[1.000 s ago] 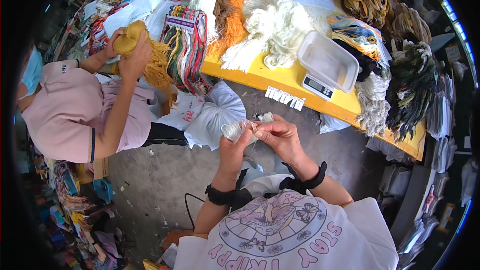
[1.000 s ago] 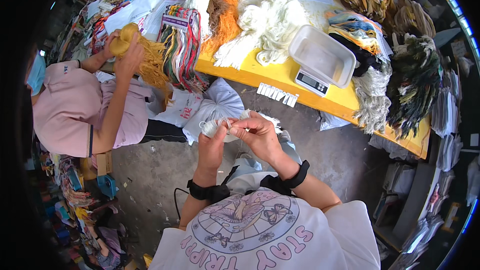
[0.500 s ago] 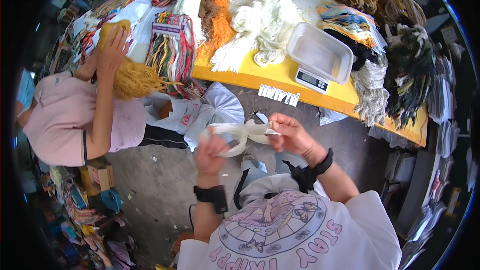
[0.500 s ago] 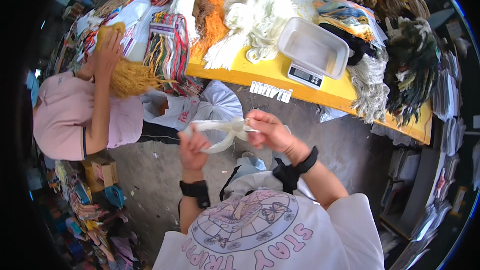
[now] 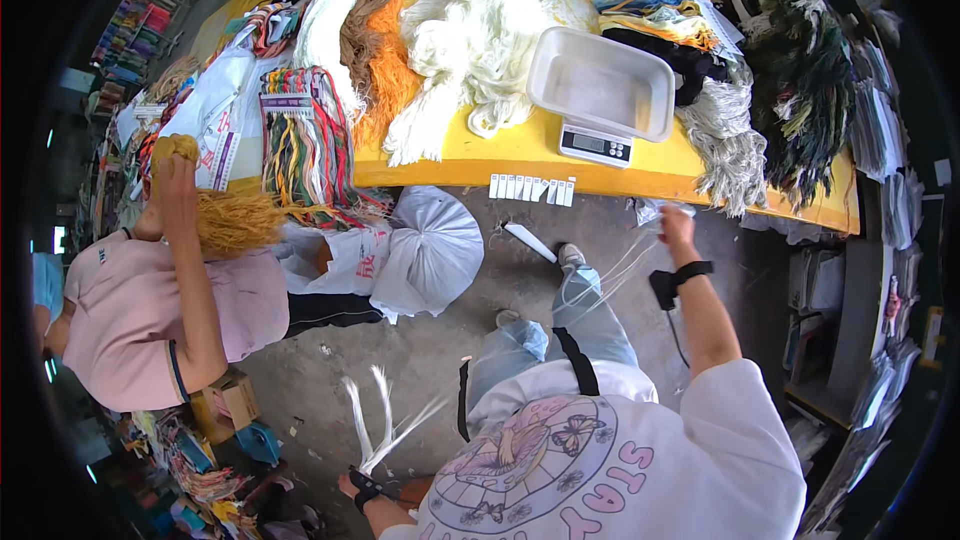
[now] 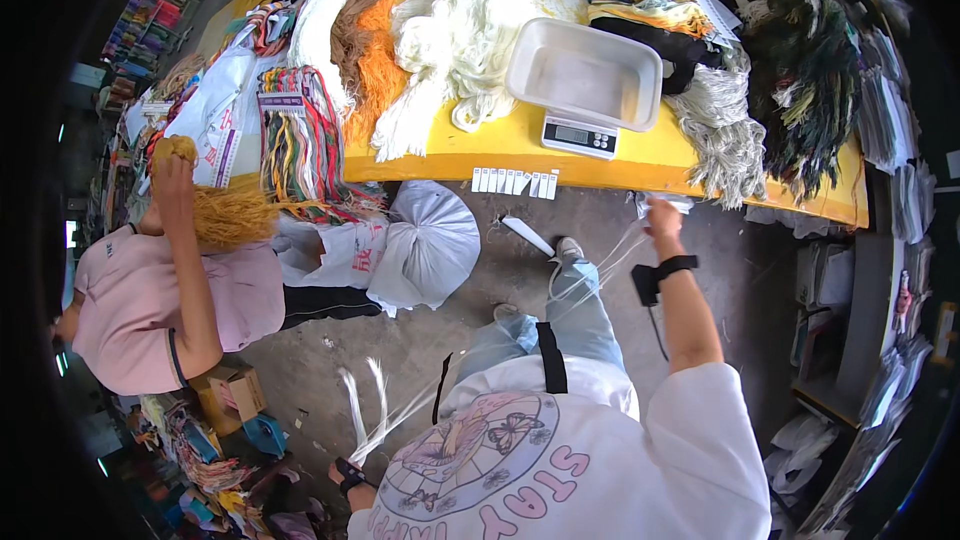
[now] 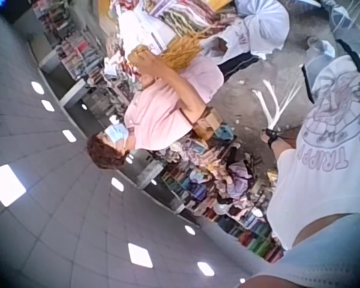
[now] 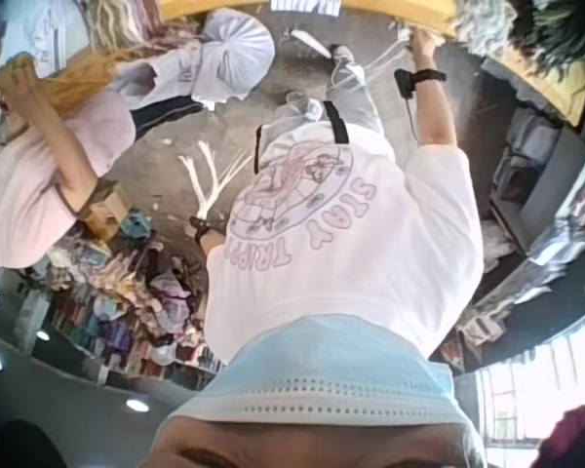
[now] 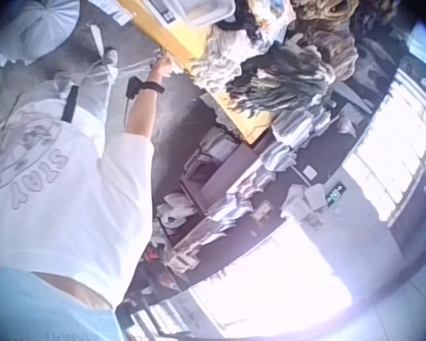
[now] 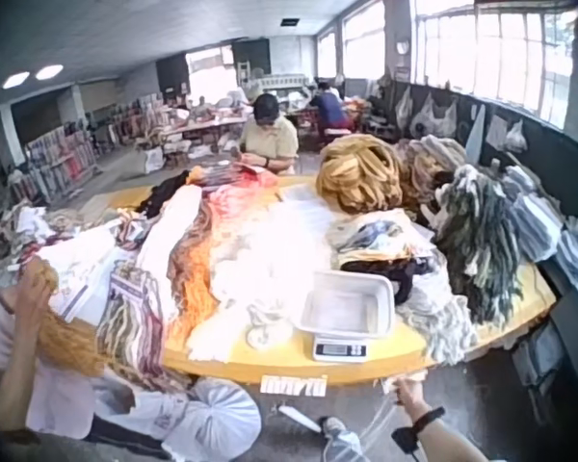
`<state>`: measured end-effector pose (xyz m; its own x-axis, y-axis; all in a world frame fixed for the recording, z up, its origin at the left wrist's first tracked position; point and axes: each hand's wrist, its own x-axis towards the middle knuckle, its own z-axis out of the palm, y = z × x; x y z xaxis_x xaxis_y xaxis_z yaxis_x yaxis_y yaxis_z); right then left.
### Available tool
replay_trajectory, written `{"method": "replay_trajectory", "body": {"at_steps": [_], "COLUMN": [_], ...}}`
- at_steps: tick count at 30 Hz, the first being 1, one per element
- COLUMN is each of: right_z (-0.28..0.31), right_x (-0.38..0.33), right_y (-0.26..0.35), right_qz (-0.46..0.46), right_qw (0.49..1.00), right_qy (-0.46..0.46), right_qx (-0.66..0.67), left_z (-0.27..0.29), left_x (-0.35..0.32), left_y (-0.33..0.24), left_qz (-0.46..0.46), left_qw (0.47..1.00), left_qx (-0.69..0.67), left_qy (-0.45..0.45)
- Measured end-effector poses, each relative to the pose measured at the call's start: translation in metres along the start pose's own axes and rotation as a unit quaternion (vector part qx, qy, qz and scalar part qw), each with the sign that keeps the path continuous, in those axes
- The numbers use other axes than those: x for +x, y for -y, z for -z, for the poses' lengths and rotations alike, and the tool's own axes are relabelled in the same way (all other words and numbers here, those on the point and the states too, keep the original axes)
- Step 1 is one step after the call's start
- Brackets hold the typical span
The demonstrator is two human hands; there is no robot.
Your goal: The person weighs bundles of white yarn on a digital scale, removes them, and ties a small paper tag from a row on the table onto each bundle. This process is repeated for several bundles of yarn.
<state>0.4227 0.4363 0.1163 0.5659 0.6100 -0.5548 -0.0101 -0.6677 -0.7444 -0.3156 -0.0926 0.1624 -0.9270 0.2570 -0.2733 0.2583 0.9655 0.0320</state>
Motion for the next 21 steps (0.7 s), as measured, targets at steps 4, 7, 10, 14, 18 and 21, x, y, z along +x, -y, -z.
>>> {"method": "replay_trajectory", "body": {"at_steps": [4,7,10,14,18,21], "right_z": [-0.073,-0.119,-0.14,-0.135,-0.119,-0.117], "right_x": [-0.023,-0.038,-0.031,-0.026,-0.042,-0.105], "right_y": [-0.009,-0.002,-0.005,-0.003,-0.015,0.004], "right_qz": [0.039,0.051,0.051,0.066,0.036,-0.018], "right_qw": [0.989,0.981,0.98,0.982,0.956,0.886], "right_qy": [0.107,0.168,0.176,0.141,0.237,0.416], "right_qx": [-0.099,-0.086,-0.075,-0.11,-0.167,-0.204], "left_z": [0.022,0.052,0.072,0.094,0.094,0.084], "left_x": [0.01,0.005,-0.006,-0.052,-0.092,-0.12], "left_y": [-0.017,-0.009,-0.023,-0.109,-0.158,-0.192], "left_qz": [0.044,0.028,0.025,-0.005,-0.047,0.019], "left_qw": [0.976,0.887,0.501,0.425,0.39,0.407], "left_qx": [-0.209,-0.45,-0.865,-0.901,-0.907,-0.889], "left_qy": [-0.044,-0.1,0.001,0.082,0.156,0.21]}}
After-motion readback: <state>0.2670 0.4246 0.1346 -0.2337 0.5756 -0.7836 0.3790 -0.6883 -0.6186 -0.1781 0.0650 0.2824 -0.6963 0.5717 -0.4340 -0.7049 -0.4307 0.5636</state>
